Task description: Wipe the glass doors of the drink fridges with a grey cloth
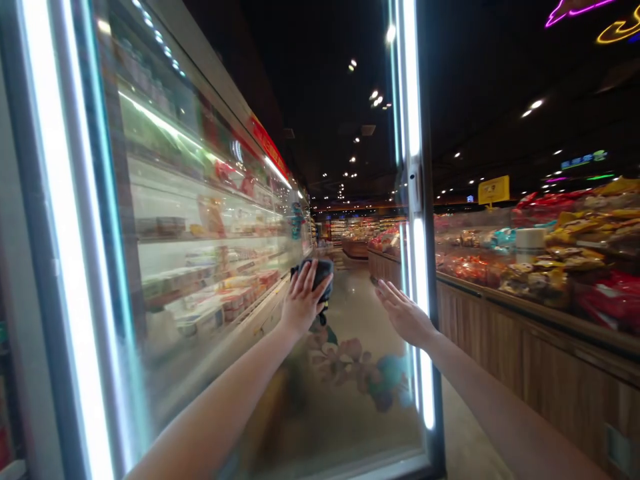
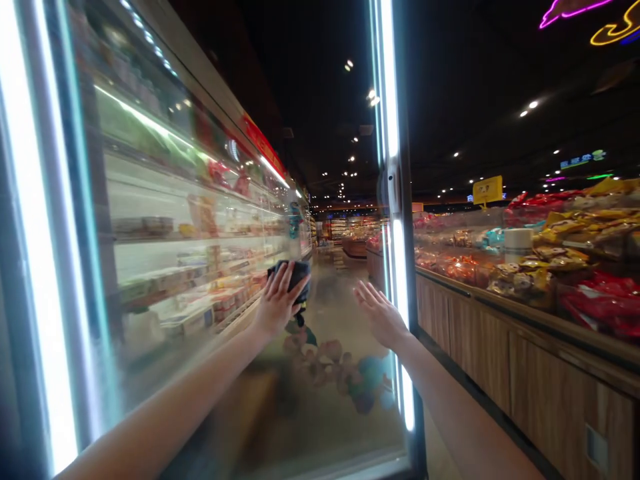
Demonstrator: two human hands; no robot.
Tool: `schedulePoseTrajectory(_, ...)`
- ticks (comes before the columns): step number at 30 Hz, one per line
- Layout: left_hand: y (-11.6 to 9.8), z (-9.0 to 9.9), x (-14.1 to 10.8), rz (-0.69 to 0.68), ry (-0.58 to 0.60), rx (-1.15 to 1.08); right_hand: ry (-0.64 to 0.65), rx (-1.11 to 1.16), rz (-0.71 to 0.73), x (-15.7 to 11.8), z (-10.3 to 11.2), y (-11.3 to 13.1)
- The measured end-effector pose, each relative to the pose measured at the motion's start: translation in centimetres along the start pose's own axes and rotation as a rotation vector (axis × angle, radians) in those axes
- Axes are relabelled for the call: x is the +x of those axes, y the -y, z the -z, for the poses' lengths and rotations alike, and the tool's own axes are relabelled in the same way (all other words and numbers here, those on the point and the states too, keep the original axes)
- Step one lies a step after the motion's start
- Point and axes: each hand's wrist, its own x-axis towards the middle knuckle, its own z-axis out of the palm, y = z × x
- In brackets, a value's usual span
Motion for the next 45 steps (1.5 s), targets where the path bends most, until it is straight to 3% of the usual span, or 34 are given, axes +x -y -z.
schedulePoseTrajectory(2, -1.5, 0.3, 3.5, 0.167, -0.081, -0.014, -0.014, -0.003, -0.011, 0.1, 0.1, -0.4)
schedulePoseTrajectory(4, -4.1, -0.6, 5.7, 0.207, -0.097, -0.043, -0.033, -0.007, -0.014, 0.1, 0.0, -0.7)
schedulePoseTrajectory(6, -6.9, -2.3, 5.5, 0.163, -0.057, -0.059, -0.053, -0.027, -0.021, -0.1, -0.1, -0.8)
schedulePoseTrajectory(8, -8.5, -4.3, 3.2, 0.023, 0.019, -0.062, -0.064, -0.054, -0.028, -0.4, -0.3, -1.0)
schedulePoseTrajectory(11, -8.4, -5.8, -0.9, -0.277, 0.116, -0.073, -0.058, -0.08, -0.026, -1.0, -0.3, -1.6)
schedulePoseTrajectory(13, -7.4, -5.5, -1.6, -0.259, 0.099, -0.075, -0.054, -0.092, -0.026, -1.3, -0.2, -2.1)
schedulePoseTrajectory(16, -6.5, -4.1, 1.5, -0.064, -0.001, -0.072, -0.054, -0.108, -0.061, -1.5, -0.1, -2.7)
schedulePoseTrajectory(18, -7.2, -3.5, 4.7, 0.048, -0.065, -0.086, -0.054, -0.114, -0.091, -1.5, -0.3, -3.0)
schedulePoseTrajectory(20, -8.8, -3.8, 6.8, 0.056, -0.083, -0.107, -0.056, -0.122, -0.105, -1.8, -0.6, -3.2)
schedulePoseTrajectory(22, -10.5, -5.0, 6.7, -0.023, -0.054, -0.12, -0.057, -0.135, -0.099, -2.3, -1.0, -3.4)
schedulePoseTrajectory(26, -12.3, -8.1, 2.3, -0.329, 0.06, -0.117, -0.026, -0.132, -0.107, -3.9, -0.9, -3.9)
schedulePoseTrajectory(28, -12.6, -8.9, 1.2, -0.397, 0.087, -0.116, 0.003, -0.102, -0.135, -4.6, -0.1, -4.0)
schedulePoseTrajectory(30, -13.1, -9.0, 2.3, -0.363, 0.08, -0.119, 0.027, -0.075, -0.164, -5.1, 0.8, -4.2)
schedulePoseTrajectory(35, -15.9, -9.3, 8.3, -0.229, 0.003, -0.149, 0.058, -0.076, -0.262, -5.9, 2.2, -4.4)
schedulePoseTrajectory(37, -17.2, -10.3, 8.4, -0.254, -0.019, -0.167, 0.07, -0.084, -0.301, -6.4, 2.3, -4.3)
schedulePoseTrajectory(42, -18.3, -12.7, 5.0, -0.454, -0.01, -0.206, 0.11, -0.072, -0.332, -7.6, 2.9, -4.2)
schedulePoseTrajectory(45, -18.2, -11.8, 6.7, -0.362, -0.014, -0.205, 0.1, -0.071, -0.332, -7.7, 4.0, -4.3)
